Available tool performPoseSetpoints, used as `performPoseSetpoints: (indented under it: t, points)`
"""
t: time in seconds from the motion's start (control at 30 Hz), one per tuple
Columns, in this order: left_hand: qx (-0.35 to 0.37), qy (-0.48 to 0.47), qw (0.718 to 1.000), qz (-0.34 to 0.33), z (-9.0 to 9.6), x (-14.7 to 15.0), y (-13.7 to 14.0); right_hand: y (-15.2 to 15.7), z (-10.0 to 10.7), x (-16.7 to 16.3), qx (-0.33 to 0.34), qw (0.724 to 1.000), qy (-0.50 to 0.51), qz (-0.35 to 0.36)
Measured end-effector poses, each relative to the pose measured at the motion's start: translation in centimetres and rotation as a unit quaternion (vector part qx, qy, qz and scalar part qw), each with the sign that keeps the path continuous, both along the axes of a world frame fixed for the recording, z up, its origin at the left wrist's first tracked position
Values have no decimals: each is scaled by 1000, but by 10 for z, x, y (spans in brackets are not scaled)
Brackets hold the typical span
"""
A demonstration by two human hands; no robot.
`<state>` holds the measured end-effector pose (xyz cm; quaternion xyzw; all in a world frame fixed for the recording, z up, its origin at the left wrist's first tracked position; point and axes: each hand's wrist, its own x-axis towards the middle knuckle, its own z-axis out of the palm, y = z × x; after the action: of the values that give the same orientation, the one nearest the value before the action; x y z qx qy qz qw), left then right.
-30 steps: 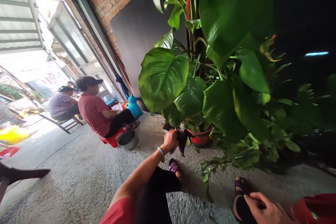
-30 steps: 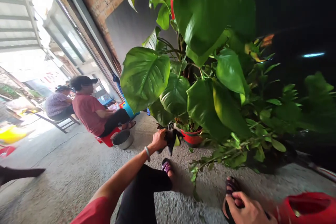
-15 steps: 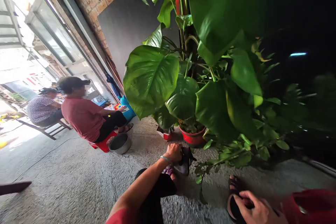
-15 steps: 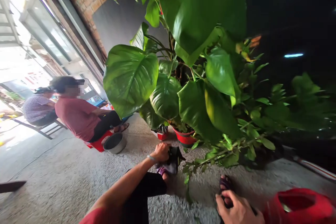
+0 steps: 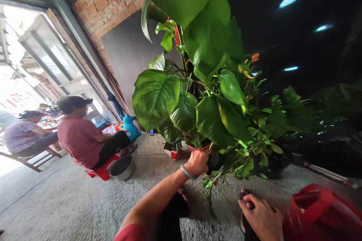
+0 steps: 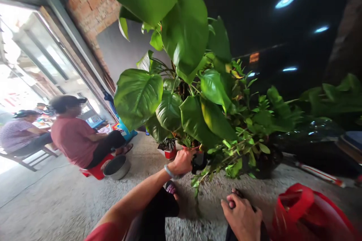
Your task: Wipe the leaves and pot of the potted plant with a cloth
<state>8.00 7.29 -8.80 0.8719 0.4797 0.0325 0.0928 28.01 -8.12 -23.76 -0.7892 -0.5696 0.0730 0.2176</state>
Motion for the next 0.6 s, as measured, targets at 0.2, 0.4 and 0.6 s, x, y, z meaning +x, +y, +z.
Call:
performPoseSetpoints:
  t: [0.2, 0.4, 0.6]
  points:
    - [136, -239, 940, -200, 85, -24, -56, -4, 0, 14, -19, 998, 49, 15]
    - [314, -289, 898, -105, 152, 50, -9, -9, 6, 1, -11, 999, 35, 29]
    - [111, -17, 988, -111, 82, 42, -16, -12, 2, 8, -22, 998, 42, 40]
